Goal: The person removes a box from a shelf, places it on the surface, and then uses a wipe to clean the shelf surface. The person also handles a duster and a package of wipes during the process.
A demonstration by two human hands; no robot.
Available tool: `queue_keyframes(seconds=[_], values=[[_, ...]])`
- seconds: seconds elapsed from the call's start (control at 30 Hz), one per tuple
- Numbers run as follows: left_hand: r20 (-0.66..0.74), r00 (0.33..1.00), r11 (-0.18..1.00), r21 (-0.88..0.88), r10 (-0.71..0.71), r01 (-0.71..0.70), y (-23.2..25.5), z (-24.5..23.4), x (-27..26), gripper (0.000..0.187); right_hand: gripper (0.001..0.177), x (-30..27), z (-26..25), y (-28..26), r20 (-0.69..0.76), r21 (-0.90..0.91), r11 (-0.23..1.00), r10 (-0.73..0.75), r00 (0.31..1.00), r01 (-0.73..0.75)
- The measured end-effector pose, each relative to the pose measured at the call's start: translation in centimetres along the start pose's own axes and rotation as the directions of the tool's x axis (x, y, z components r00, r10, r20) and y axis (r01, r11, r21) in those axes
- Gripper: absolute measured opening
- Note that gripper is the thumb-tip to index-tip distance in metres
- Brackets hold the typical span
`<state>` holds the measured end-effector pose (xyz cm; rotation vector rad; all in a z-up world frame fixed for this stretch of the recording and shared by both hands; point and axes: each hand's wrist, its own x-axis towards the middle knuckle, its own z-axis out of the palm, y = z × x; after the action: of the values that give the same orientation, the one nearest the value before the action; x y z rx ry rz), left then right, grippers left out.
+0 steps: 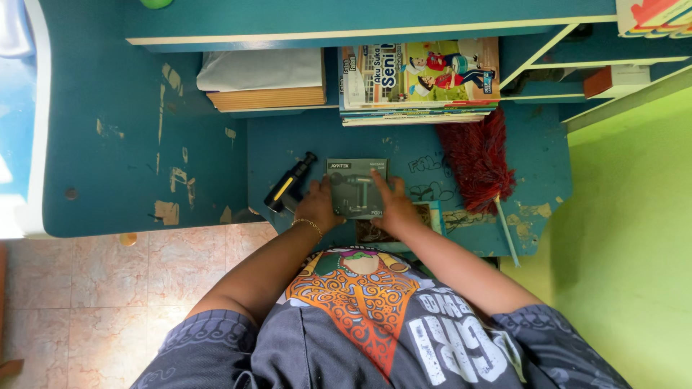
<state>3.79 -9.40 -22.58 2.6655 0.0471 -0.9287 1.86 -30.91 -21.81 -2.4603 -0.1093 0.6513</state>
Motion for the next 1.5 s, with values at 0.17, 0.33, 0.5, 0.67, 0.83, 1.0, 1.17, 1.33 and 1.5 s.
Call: queue_keyframes(seconds=[0.17, 0.33, 0.5, 0.67, 0.83, 1.0, 1.17, 1.33, 1.5], values=[[-0.049, 0.998, 0.999, 0.034, 0.031, -0.029, -0.4, -0.8, -0.3, 0.129, 0.110, 1.6, -4.7, -2.4, 0.265, -0.517, 0.830, -0.078, 0.961, 0.210], [0.017, 1.000, 1.000, -0.024, -0.018, 0.018, -0.7, -1.8, 0.0, 0.127, 0.115, 3.3, -4.6, -3.4, 0.333, -0.684, 0.654, -0.115, 0.936, 0.324], [-0.068, 0.996, 0.987, -0.149, 0.053, -0.063, -0.9, -1.7, -0.3, 0.125, 0.111, 3.1, -4.0, -2.3, 0.358, -0.598, 0.708, -0.183, 0.916, 0.376], [-0.035, 0.999, 0.992, -0.118, 0.038, -0.042, -0.5, -1.7, -0.2, 0.126, 0.112, 3.6, -3.3, -1.4, 0.423, -0.604, 0.647, -0.235, 0.875, 0.465], [-0.002, 1.000, 0.997, -0.080, 0.007, -0.007, -0.1, -2.2, -0.6, 0.126, 0.106, 3.4, -2.3, -0.9, 0.431, -0.636, 0.601, -0.245, 0.868, 0.485], [0.026, 1.000, 0.998, -0.058, 0.014, -0.013, -0.3, -3.3, -1.0, 0.125, 0.090, 2.7, -0.8, 0.9, 0.419, -0.645, 0.561, -0.308, 0.854, 0.519], [0.067, 0.998, 1.000, 0.000, 0.009, -0.009, -0.3, -3.7, -1.2, 0.123, 0.077, 3.0, 0.3, 2.5, 0.302, -0.614, 0.636, -0.358, 0.883, 0.468], [0.026, 0.997, 0.996, 0.059, 0.073, -0.074, -1.0, -3.2, -1.1, 0.120, 0.085, 4.4, -1.5, 2.9, 0.199, -0.529, 0.769, -0.298, 0.934, 0.358], [-0.102, 0.995, 0.994, -0.106, 0.022, -0.033, -1.9, -0.1, 0.8, 0.092, 0.076, 2.0, -2.1, 3.7, -0.014, -0.218, 0.958, -0.196, 0.981, 0.188]])
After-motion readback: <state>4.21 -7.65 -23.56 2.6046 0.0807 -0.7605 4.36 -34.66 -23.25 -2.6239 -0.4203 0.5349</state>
